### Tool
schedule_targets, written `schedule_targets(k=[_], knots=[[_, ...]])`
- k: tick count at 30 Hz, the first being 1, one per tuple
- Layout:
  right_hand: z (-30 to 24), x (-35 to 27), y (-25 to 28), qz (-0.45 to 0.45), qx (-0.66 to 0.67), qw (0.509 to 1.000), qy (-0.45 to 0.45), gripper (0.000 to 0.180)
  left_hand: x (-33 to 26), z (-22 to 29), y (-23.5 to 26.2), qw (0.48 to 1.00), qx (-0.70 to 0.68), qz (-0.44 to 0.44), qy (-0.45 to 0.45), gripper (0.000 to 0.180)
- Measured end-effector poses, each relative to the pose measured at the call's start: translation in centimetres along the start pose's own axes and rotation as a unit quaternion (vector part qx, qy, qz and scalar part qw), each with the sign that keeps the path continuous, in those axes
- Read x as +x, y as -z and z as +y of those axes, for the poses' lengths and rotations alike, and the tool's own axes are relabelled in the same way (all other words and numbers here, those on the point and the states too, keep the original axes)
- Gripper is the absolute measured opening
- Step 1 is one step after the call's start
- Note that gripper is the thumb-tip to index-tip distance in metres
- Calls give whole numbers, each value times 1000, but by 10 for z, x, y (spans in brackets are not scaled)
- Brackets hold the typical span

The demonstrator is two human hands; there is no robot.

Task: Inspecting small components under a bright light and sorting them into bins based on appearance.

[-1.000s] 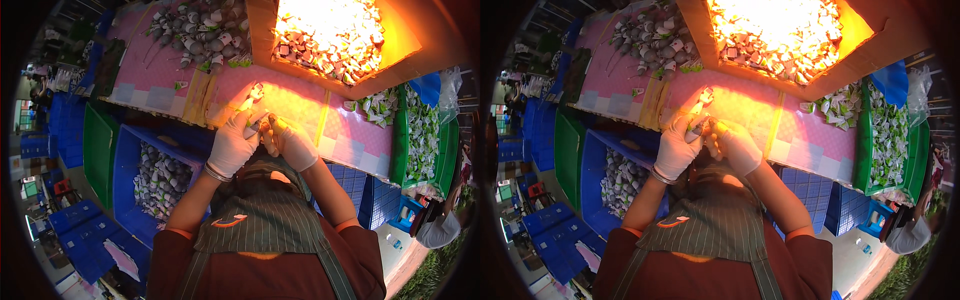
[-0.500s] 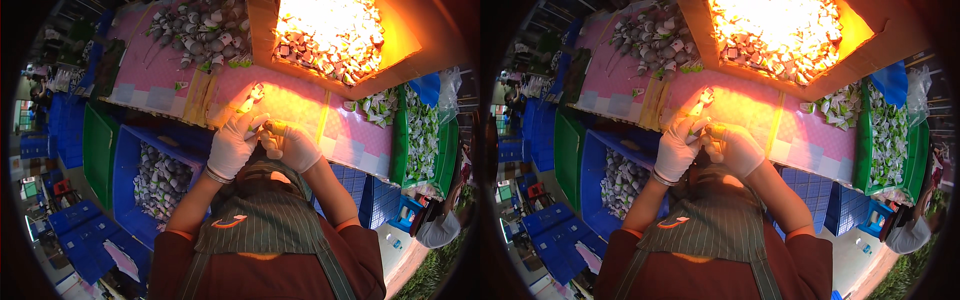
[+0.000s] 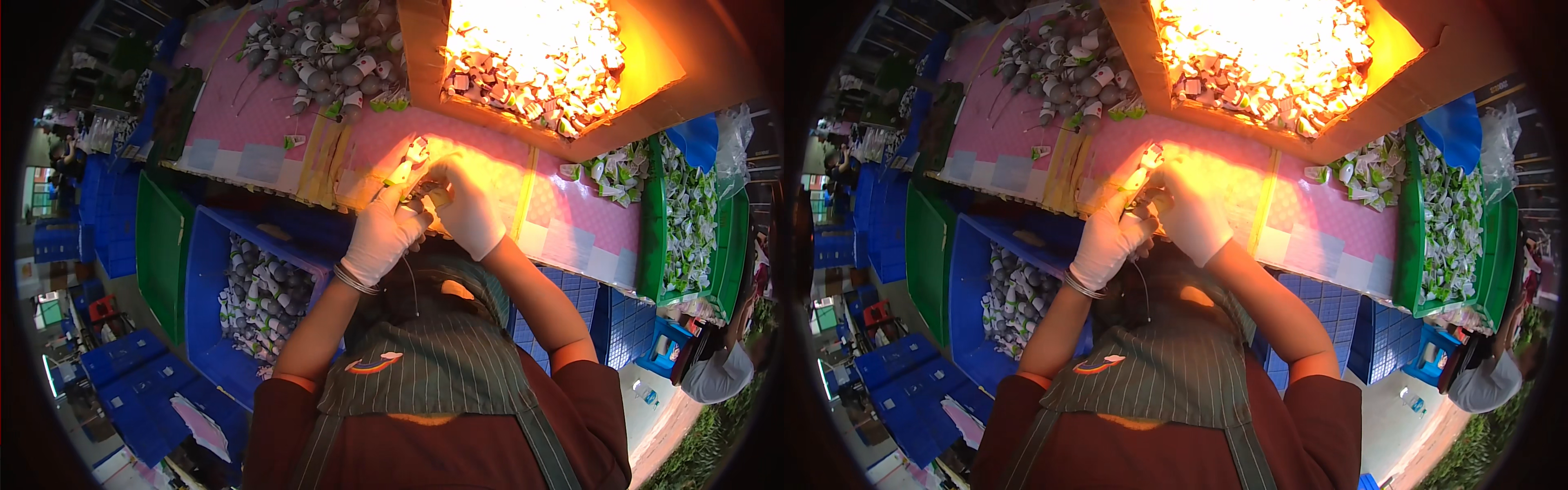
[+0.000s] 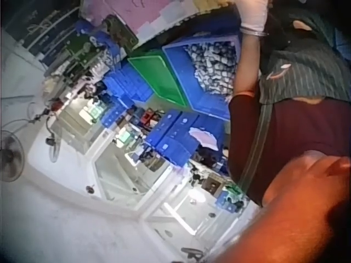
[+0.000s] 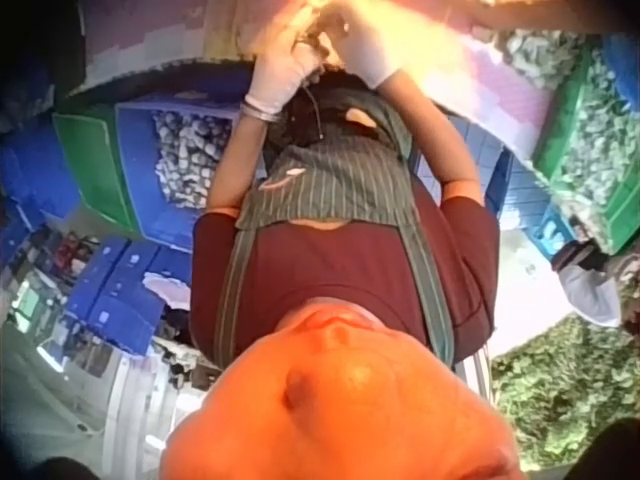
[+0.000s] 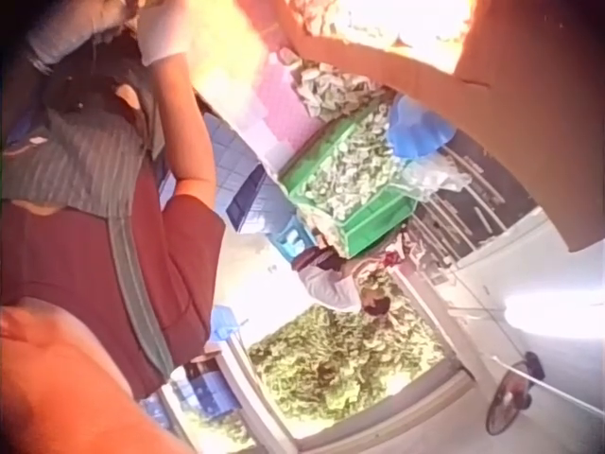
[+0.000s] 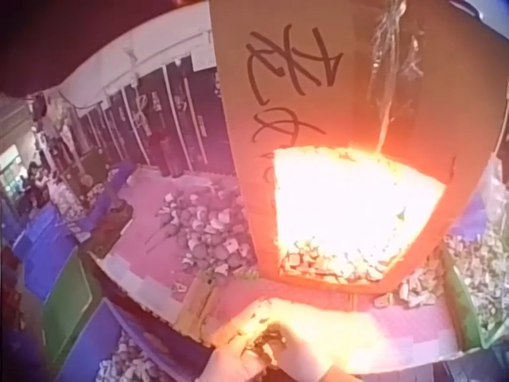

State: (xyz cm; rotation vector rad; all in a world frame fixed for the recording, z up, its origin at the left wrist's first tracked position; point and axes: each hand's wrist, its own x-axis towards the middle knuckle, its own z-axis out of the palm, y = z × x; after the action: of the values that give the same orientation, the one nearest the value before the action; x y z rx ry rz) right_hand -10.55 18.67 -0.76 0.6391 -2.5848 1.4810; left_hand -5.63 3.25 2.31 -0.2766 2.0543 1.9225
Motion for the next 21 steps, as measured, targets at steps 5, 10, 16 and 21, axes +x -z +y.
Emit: schedule_targets(k=[5,10,16,21], knots=[[8,8,7,-119,88,986,-81,30,7,-17,2,979,135,12,-153,52],[-5,-2,16,-122,74,985,-96,20,7,-25,-1,951,241,-13,-191,54],[19,49,66,-109,100,989,21,22,4,-19,11,998,7,-48,-35,53],[30,164,139,4,-514,834,-202,29,-2,-1,12,994,-97,-57,1,55]])
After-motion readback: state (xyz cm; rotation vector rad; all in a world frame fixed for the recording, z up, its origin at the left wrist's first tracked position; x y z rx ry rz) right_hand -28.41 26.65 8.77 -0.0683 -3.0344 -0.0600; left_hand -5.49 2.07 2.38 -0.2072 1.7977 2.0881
